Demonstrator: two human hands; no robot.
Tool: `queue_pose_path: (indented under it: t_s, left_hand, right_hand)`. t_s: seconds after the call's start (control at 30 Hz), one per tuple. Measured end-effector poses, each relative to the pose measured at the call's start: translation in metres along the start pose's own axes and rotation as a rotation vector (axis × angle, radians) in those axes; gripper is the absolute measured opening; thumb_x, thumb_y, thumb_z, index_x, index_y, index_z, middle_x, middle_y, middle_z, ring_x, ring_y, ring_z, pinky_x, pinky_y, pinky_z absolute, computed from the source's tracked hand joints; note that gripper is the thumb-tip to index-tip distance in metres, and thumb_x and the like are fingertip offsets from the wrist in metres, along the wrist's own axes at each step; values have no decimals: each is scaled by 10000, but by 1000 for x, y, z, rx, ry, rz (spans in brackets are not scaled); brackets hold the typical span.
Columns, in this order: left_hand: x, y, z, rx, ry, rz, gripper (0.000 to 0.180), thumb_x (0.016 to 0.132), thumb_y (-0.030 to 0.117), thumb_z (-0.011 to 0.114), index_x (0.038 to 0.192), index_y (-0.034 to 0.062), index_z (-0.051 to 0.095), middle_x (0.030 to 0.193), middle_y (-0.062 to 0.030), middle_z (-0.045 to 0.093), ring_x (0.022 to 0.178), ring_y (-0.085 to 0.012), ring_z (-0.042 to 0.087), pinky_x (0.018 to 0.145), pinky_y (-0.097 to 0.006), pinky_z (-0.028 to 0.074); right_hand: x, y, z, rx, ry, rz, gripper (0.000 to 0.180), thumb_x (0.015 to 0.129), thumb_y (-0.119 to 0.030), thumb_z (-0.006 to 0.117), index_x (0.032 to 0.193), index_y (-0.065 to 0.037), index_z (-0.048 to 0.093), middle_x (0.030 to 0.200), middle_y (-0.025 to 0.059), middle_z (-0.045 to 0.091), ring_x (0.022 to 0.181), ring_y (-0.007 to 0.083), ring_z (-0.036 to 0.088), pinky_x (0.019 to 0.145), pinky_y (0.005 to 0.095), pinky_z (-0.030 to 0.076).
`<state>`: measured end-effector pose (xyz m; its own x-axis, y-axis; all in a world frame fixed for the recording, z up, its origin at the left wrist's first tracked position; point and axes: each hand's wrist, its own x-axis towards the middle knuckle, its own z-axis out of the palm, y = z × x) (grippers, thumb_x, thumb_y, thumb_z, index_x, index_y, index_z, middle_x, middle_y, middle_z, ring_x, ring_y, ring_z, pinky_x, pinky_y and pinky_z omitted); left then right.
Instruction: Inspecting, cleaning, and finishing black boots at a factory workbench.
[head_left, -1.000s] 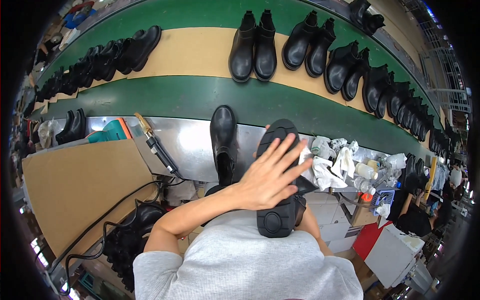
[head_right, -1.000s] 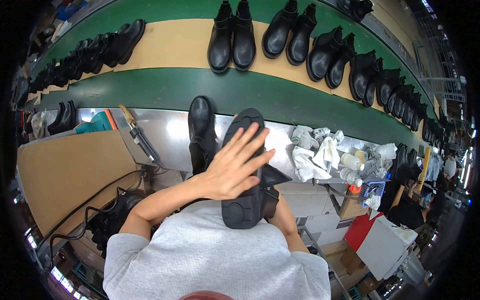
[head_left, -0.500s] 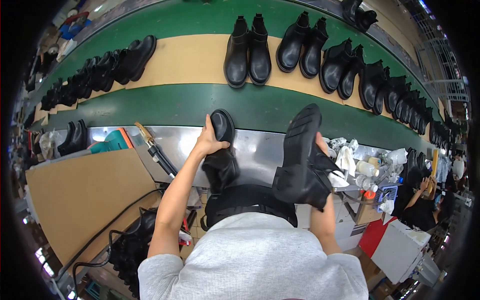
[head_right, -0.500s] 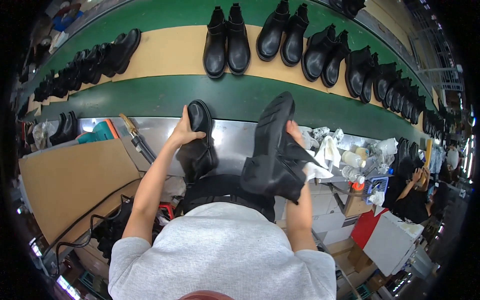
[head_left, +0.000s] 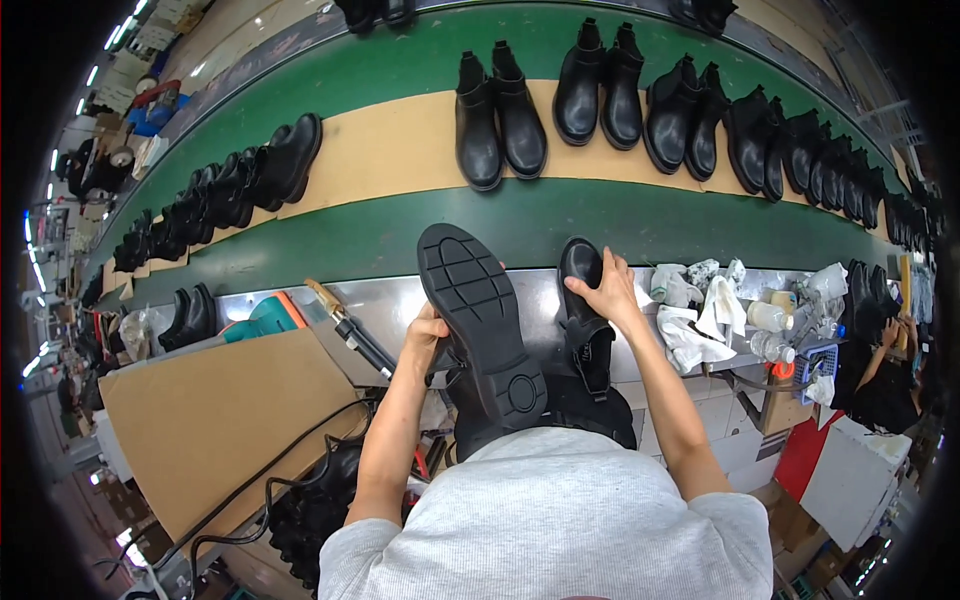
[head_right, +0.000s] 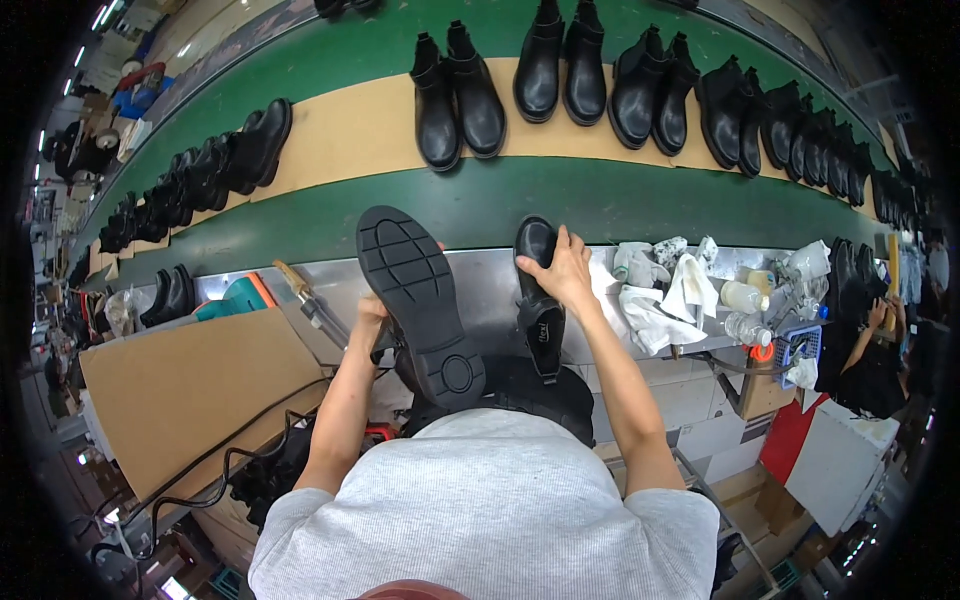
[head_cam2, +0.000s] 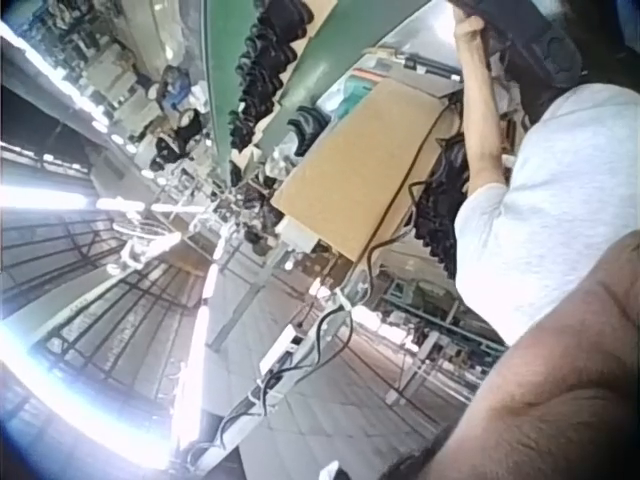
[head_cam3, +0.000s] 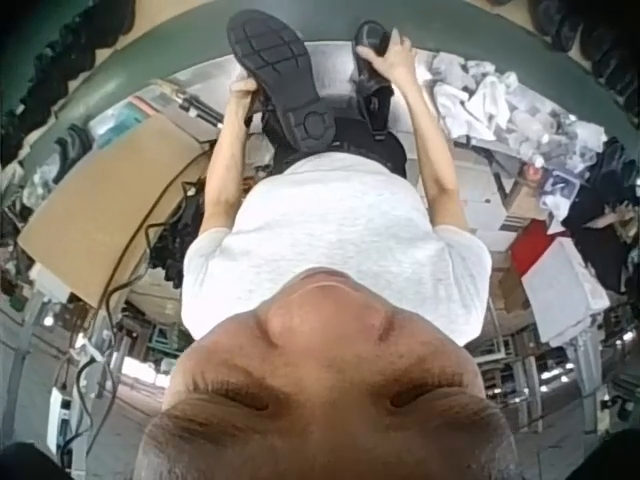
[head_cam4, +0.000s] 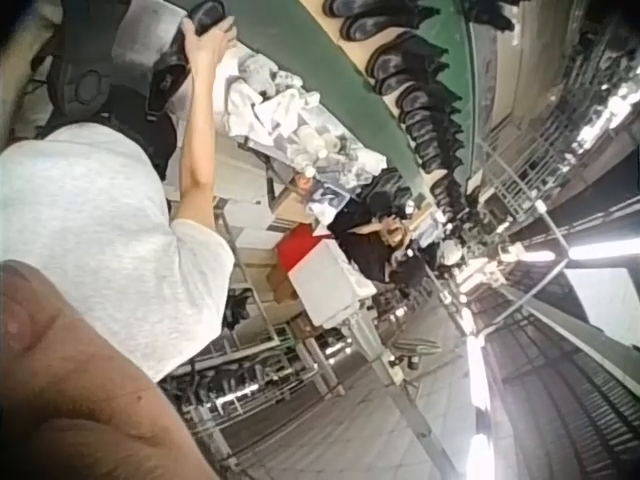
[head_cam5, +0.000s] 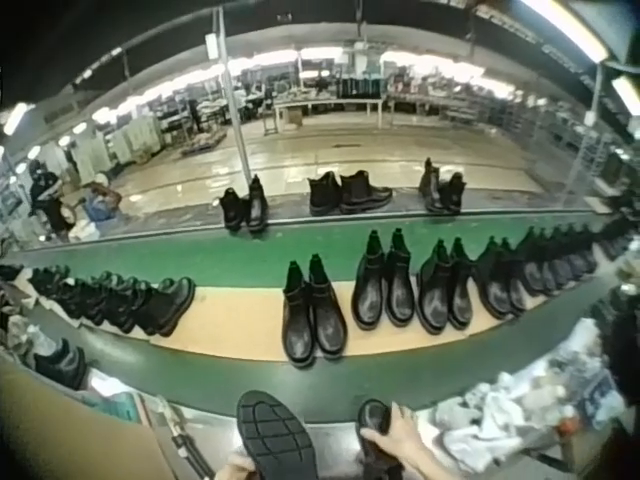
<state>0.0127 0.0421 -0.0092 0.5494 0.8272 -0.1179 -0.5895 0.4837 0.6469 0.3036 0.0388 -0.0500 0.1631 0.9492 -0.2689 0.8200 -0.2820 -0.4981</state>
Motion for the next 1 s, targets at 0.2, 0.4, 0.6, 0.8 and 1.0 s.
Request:
queue_pose_path:
  t_s: [0.2, 0.4, 0.6, 0.8, 1.0]
  left_hand:
    - [-7, 11, 46, 532, 337, -297, 925, 566, 188, 783, 1353, -12, 341, 1236, -153, 517, 1179, -267, 481, 997, -382, 372]
    - [0, 28, 50, 435, 1, -221, 980, 579, 200, 868, 1364, 8, 314, 1252, -97, 515, 1164, -225, 487, 1006, -359, 357]
    - [28, 64, 26, 857, 371, -296, 1052, 692, 134, 763, 1447, 21, 39, 1332, -205, 430, 1180, -263, 470, 1004, -337, 346]
    - [44, 5, -51, 2118, 372, -348, 1075, 731, 274, 719, 1422, -17, -53, 1372, -330, 314, 1259, -401, 371, 1020, -386, 332]
    - [93, -36, 99, 453, 293, -748, 1046, 774, 659, 546, 1453, 97, -17, 1456, -231, 180, 1214, -507, 354, 939, -599, 345]
  right_hand:
    - [-52, -155, -55, 234, -38, -970, 754, 839, -513, 524, 1403, -67, 297, 1463, 164, 245, 1371, 349, 164, 1097, 517, 124]
    - [29, -125, -57, 607, 86, -419, 710, 896, -443, 481, 1356, 64, 291, 1407, 264, 288, 1307, 356, 292, 1072, 415, 241]
    - [-18, 19, -15, 521, -390, 51, 988, 653, -505, 728, 1333, 69, 296, 1235, 312, 464, 1196, 391, 438, 1026, 373, 332]
    - [-32, -11, -40, 713, -630, 353, 966, 595, -434, 727, 1344, -9, 290, 1134, 220, 540, 1028, 314, 547, 735, 384, 504]
    - [-38, 8, -27, 1076, -672, 237, 863, 656, -360, 771, 1336, 2, 382, 1200, 161, 497, 1081, 215, 479, 910, 308, 381]
